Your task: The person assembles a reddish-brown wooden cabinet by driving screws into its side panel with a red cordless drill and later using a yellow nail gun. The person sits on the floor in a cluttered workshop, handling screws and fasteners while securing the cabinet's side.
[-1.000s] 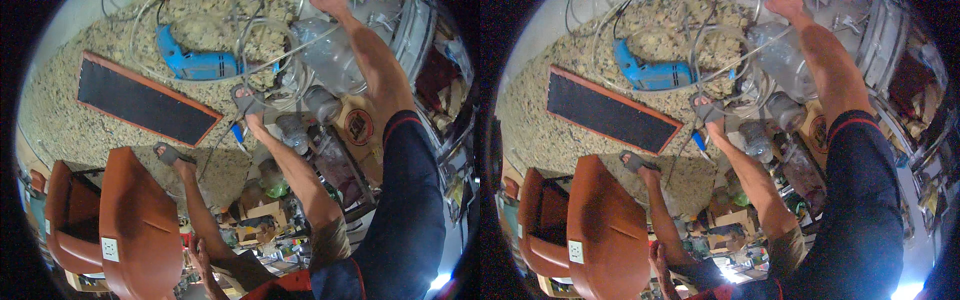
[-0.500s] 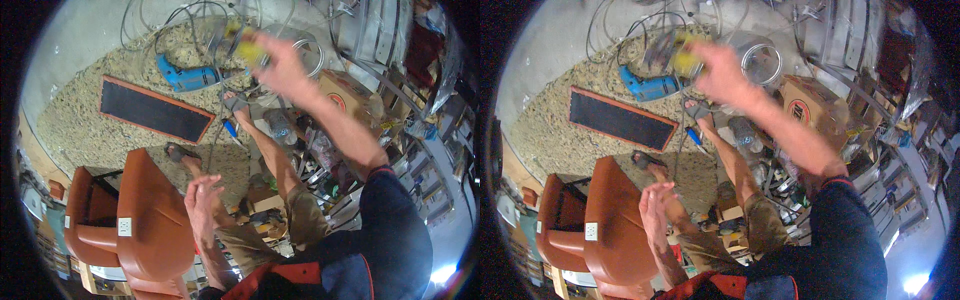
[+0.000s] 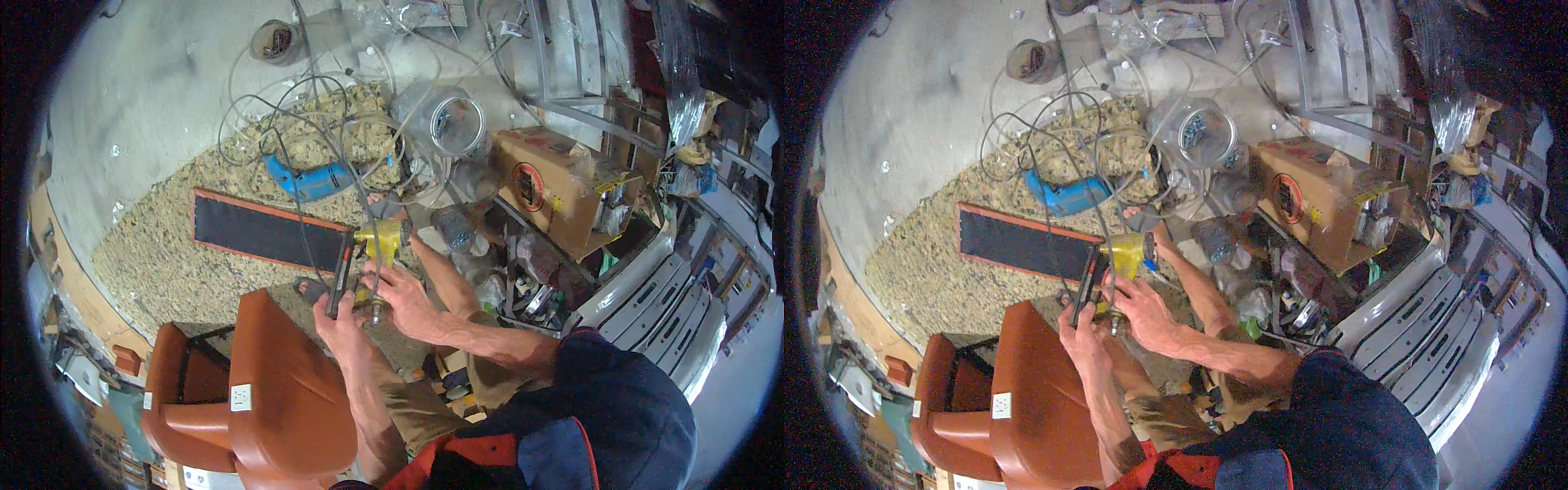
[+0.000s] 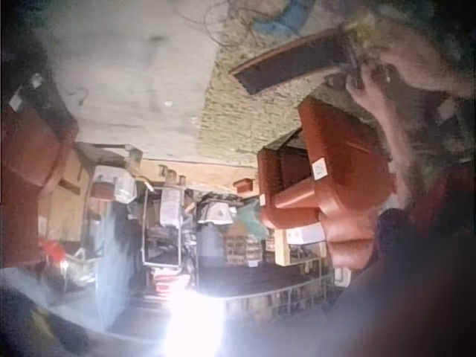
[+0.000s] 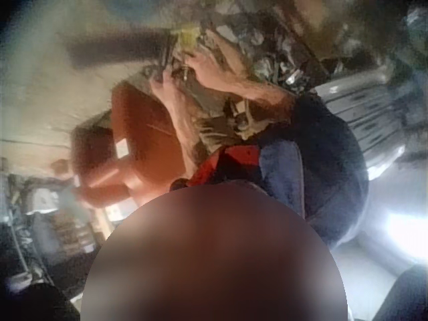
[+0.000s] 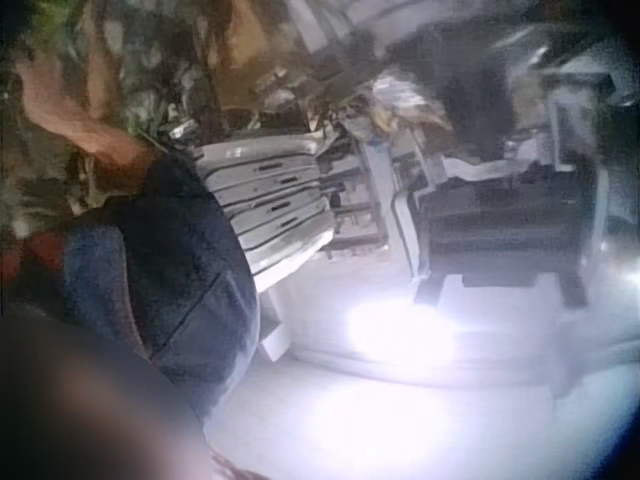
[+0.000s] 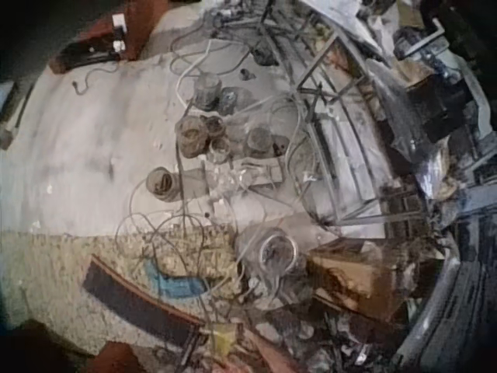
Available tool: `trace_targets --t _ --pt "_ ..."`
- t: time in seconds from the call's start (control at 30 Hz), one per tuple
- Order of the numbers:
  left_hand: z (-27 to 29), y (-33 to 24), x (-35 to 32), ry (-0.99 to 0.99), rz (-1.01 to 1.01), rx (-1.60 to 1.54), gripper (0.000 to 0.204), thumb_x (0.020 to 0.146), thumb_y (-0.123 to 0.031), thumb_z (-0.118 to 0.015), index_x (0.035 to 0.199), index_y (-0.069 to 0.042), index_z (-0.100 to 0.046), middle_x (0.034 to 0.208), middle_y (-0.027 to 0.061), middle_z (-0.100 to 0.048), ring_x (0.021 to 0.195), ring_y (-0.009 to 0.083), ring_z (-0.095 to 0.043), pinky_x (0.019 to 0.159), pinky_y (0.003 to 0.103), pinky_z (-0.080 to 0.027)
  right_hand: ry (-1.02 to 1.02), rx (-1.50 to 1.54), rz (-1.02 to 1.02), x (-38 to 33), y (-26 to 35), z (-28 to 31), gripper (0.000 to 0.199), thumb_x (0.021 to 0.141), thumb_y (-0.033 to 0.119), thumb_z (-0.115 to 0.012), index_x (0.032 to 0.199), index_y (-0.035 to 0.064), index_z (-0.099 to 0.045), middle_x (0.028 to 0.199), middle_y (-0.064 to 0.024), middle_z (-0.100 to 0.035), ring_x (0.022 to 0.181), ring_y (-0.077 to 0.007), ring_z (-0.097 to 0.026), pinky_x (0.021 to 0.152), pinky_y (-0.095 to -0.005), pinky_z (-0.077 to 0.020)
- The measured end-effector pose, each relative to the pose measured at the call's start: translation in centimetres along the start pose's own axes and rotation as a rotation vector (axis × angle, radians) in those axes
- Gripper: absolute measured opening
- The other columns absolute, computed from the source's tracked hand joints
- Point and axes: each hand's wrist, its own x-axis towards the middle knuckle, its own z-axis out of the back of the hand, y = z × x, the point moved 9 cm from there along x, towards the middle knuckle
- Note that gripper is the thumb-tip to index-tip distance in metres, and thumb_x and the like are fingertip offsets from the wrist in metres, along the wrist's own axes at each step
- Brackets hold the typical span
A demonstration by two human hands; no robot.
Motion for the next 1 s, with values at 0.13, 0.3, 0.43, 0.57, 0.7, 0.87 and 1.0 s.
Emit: trace_targets --t 0.13,0.3,0.43,0.57,0.7,0.87,1.0 --pt "0.4 0.8 0.6 0.059 0.042 -0.126 0.043 0.088 -0.005 -0.071 0.123 0.004 -0.049 0.101 0.014 -0.065 0.078 0.0195 -0.065 0.061 0.032 -0.055 0.087 0.31 -0.002 1.0 0.0 1.4 0.061 0.069 -0.014 -0.055 0.127 0.0032 -0.058 0.133 -0.015 -0.055 0.12 -0.0363 -0.056 0.103 -0.0431 -0.0467" --pt "1.6 1.6 0.2 0.051 0.034 -0.135 0.043 0.087 -0.001 -0.071 0.123 0.002 -0.048 0.101 0.0103 -0.065 0.084 0.0198 -0.065 0.065 0.033 -0.053 -0.004 0.85 -0.355 1.0 -2.8 0.5 0.037 0.083 -0.006 -0.063 0.12 0.0006 -0.06 0.126 -0.0099 -0.058 0.118 -0.0203 -0.057 0.097 -0.0338 -0.0497" --pt "1.6 1.8 -0.2 0.045 0.002 -0.153 0.04 0.087 0.0 -0.071 0.121 0.0 -0.049 0.099 0.009 -0.065 0.082 0.0182 -0.064 0.064 0.033 -0.052 -0.408 0.901 -0.614 -0.2 -4.8 -0.9 0.022 0.09 0.003 -0.065 0.111 -0.0021 -0.061 0.109 -0.0083 -0.063 0.102 -0.0152 -0.062 0.083 -0.032 -0.0545" --pt "2.0 1.6 -0.7 0.05 0.007 -0.161 0.039 0.088 -0.003 -0.071 0.121 -0.003 -0.05 0.102 0.0098 -0.064 0.089 0.021 -0.063 0.071 0.039 -0.053 -0.176 1.312 -0.906 1.0 -5.7 -4.4 0.024 0.085 0.009 -0.071 0.106 0.0005 -0.061 0.087 -0.0064 -0.065 0.079 -0.0174 -0.066 0.071 -0.0324 -0.057" --pt "2.5 3.9 -0.9 0.114 0.392 -0.529 0.028 0.095 -0.023 -0.065 0.118 -0.009 -0.056 0.113 0.0109 -0.062 0.108 0.0299 -0.057 0.087 0.048 -0.048 0.024 1.411 -0.924 1.9 -5.3 -4.0 0.023 0.08 0.005 -0.068 0.102 0.0013 -0.061 0.084 -0.0079 -0.065 0.073 -0.0209 -0.066 0.071 -0.0354 -0.0571" --pt "4.0 1.4 0.2 0.326 0.219 -0.411 0.017 0.096 -0.023 -0.063 0.106 -0.011 -0.057 0.1 0.0055 -0.06 0.096 0.023 -0.056 0.081 0.039 -0.048 -0.286 1.722 -0.945 1.0 -7.4 -4.1 0.027 0.081 -0.001 -0.059 0.107 -0.002 -0.054 0.087 -0.0106 -0.061 0.074 -0.0231 -0.063 0.073 -0.039 -0.0561" --pt "6.8 -2.9 -1.0 0.305 0.074 -0.464 0.014 0.099 -0.019 -0.06 0.092 -0.011 -0.051 0.082 0.0013 -0.048 0.081 0.0172 -0.051 0.068 0.033 -0.042 -0.577 1.848 -0.937 0.7 -12.4 -2.5 0.023 0.087 0.003 -0.065 0.107 0.0048 -0.053 0.079 -0.0051 -0.055 0.07 -0.0182 -0.056 0.068 -0.0359 -0.0521"
